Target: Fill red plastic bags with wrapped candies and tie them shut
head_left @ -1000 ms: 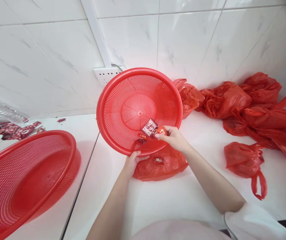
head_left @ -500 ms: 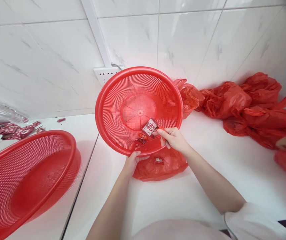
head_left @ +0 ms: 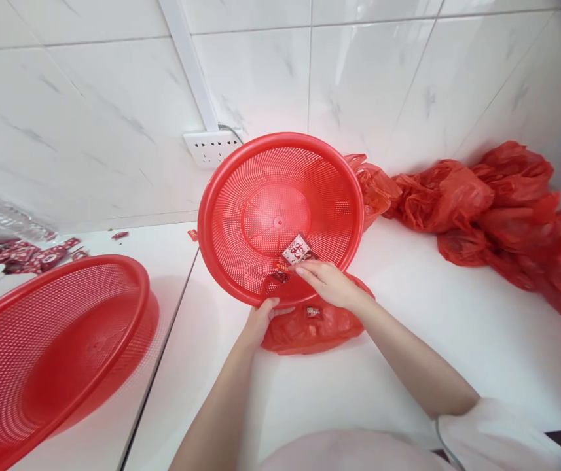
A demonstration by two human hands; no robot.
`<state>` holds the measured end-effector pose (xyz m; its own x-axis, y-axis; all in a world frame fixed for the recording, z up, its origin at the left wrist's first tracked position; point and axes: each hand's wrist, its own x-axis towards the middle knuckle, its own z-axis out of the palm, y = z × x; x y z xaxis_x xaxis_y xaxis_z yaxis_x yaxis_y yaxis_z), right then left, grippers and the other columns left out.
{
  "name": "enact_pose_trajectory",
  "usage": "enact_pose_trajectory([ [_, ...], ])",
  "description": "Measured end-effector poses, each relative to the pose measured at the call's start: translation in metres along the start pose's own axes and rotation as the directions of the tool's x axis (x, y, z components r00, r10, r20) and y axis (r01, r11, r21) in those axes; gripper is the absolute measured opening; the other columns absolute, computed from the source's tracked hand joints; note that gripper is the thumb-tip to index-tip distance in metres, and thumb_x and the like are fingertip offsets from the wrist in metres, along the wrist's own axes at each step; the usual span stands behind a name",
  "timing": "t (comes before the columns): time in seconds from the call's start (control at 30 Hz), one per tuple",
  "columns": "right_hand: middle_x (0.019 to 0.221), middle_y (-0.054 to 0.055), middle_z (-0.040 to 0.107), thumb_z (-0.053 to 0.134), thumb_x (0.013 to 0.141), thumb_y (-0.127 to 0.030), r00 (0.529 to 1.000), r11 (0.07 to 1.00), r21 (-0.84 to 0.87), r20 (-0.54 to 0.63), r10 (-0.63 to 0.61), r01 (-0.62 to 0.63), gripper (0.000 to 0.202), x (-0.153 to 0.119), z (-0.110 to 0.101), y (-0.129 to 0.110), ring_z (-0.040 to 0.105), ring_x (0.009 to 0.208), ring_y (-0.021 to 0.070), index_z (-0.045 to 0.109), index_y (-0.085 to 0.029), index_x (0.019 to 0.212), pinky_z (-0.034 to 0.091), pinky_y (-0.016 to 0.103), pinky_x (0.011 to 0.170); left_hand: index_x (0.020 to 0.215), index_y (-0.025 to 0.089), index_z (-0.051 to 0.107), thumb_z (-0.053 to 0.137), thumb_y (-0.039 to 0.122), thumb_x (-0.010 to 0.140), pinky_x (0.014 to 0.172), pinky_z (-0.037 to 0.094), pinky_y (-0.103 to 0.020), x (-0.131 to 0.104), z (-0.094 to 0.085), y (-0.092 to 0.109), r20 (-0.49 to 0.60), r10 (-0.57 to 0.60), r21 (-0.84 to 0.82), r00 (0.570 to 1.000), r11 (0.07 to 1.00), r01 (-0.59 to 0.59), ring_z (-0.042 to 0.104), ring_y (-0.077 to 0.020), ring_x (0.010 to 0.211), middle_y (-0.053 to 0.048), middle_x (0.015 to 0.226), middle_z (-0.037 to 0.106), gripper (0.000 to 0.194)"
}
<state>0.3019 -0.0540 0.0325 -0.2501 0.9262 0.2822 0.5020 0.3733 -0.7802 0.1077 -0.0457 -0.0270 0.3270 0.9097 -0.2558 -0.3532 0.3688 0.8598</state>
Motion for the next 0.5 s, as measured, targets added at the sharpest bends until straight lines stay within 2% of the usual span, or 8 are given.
enact_pose_trajectory([
  [0.13, 0.134, 0.015, 0.056, 0.045, 0.094, -0.022, 1.000, 0.983, -0.182, -0.015, -0.011, 0.008, 0.040, 0.003, 0.019, 0.016, 0.051, 0.125, 0.0248, 0.054, -0.015, 0.132, 0.040, 0.043, 0.105, 0.107, 0.016, 0.067, 0.066, 0.021, 0.071, 0.090, 0.053, -0.052, -0.004, 0.001, -0.008, 0.025, -0.044, 0.015, 0.999, 0.999, 0.044, 0.064, -0.0329, 0.106, -0.008, 0.110, 0.071, 0.036],
  [0.2, 0.133, 0.020, 0.054, 0.050, 0.090, -0.019, 1.000, 0.965, -0.261, -0.017, 0.000, -0.004, 0.045, 0.003, 0.027, 0.023, 0.051, 0.124, 0.0271, 0.050, -0.011, 0.135, 0.041, 0.044, 0.104, 0.108, 0.017, 0.066, 0.066, 0.022, 0.070, 0.089, 0.053, -0.052, -0.006, 0.002, -0.012, 0.037, -0.053, 0.018, 0.998, 0.998, 0.052, 0.064, -0.0332, 0.107, -0.007, 0.105, 0.072, 0.038],
  [0.27, 0.125, 0.019, 0.059, 0.053, 0.088, -0.018, 1.000, 0.962, -0.274, -0.019, -0.002, -0.004, 0.043, 0.003, 0.030, 0.027, 0.056, 0.116, 0.0268, 0.055, -0.009, 0.130, 0.044, 0.042, 0.099, 0.105, 0.016, 0.067, 0.066, 0.022, 0.069, 0.089, 0.054, -0.052, -0.006, 0.004, -0.014, 0.037, -0.069, 0.025, 0.997, 0.997, 0.068, 0.064, -0.0335, 0.107, -0.007, 0.100, 0.073, 0.037],
  [0.4, 0.100, 0.012, 0.071, 0.058, 0.087, -0.023, 0.996, 0.991, -0.110, -0.065, 0.065, -0.072, 0.023, 0.006, 0.025, 0.030, 0.065, 0.092, 0.0221, 0.069, -0.014, 0.104, 0.049, 0.037, 0.086, 0.100, 0.015, 0.068, 0.067, 0.023, 0.068, 0.088, 0.054, -0.052, -0.005, 0.007, -0.010, 0.031, -0.045, 0.014, 0.999, 0.999, 0.044, 0.063, -0.0338, 0.107, -0.008, 0.102, 0.073, 0.033],
  [0.5, 0.084, 0.008, 0.072, 0.061, 0.085, -0.037, 0.971, 0.957, 0.229, -0.115, 0.209, -0.179, 0.027, 0.010, 0.018, 0.030, 0.065, 0.075, 0.0185, 0.070, -0.014, 0.094, 0.051, 0.034, 0.074, 0.100, 0.017, 0.068, 0.067, 0.024, 0.067, 0.090, 0.053, -0.052, -0.005, 0.008, -0.004, 0.034, -0.031, 0.007, 0.999, 1.000, 0.030, 0.061, -0.0342, 0.111, -0.008, 0.106, 0.072, 0.034],
])
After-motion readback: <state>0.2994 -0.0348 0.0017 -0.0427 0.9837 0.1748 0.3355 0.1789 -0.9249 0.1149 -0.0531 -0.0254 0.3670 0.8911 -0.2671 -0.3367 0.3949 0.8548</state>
